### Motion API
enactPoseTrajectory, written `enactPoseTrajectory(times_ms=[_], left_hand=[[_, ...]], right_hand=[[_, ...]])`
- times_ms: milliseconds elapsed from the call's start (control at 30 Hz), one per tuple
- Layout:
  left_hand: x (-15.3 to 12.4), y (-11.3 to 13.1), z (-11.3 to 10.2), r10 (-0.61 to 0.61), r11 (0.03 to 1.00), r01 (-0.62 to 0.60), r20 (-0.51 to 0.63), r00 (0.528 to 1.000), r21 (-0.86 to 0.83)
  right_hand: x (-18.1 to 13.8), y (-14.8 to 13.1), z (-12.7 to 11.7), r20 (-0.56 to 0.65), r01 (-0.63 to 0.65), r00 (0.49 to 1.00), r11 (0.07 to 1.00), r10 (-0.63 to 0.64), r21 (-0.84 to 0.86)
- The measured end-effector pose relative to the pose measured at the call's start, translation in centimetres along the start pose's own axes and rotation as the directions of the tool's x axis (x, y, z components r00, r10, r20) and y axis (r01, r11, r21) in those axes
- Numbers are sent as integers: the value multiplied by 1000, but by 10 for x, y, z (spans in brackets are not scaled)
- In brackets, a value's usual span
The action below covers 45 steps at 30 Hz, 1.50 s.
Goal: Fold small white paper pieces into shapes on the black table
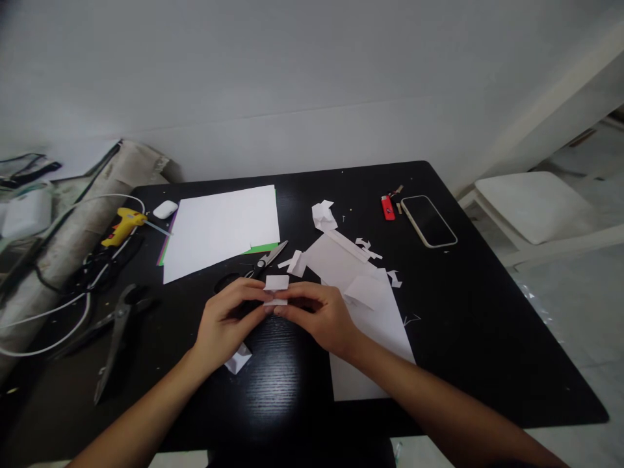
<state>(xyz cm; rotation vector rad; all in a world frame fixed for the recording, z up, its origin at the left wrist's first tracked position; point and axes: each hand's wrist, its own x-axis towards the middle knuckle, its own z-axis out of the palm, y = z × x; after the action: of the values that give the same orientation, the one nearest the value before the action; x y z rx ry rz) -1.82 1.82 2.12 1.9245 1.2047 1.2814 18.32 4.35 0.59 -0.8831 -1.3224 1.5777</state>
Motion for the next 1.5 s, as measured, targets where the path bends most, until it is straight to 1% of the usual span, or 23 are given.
enactPoseTrajectory(times_ms=[200,400,500,633,667,733,833,933,1067,1167,1267,1333,1400,1500], left_hand=[[-1,0,0,-14,1000,15,-34,999,16],[-2,-1,1,-51,998,53,-67,996,19],[-4,-1,5,-157,987,154,-50,986,-52],[-8,0,11,-364,911,348,-37,931,-223],[-8,0,13,-398,888,375,-35,917,-265],[-9,0,15,-427,859,393,-37,903,-330],[-10,-2,17,-426,853,389,-36,904,-348],[-11,-3,17,-417,869,390,-27,908,-305],[-10,0,14,-389,891,384,29,921,-242],[-9,2,11,-372,897,376,66,926,-232],[-9,2,10,-363,900,369,68,929,-232],[-9,0,9,-344,914,353,79,936,-198],[-10,-2,8,-296,940,308,102,950,-144],[-9,-3,7,-196,976,207,140,971,-68]], right_hand=[[0,2,1,-27,-56,998,998,57,37],[-1,0,2,-98,-70,993,997,68,-16],[-2,0,3,-134,-86,988,996,81,-38],[-3,-1,7,-155,-143,978,990,143,6],[-4,0,7,-153,-158,975,987,161,33],[-3,2,8,-142,-182,971,980,191,80],[-3,5,8,-99,-193,974,976,203,96],[-2,7,6,-48,-185,981,981,188,50],[-1,3,3,-1,-139,990,990,139,-36],[0,0,1,26,-126,992,992,126,-2],[1,-1,1,10,-131,991,990,131,57],[2,0,0,-7,-135,991,987,136,87],[3,1,0,-35,-146,988,984,150,101],[3,0,-2,-77,-166,982,983,171,74]])
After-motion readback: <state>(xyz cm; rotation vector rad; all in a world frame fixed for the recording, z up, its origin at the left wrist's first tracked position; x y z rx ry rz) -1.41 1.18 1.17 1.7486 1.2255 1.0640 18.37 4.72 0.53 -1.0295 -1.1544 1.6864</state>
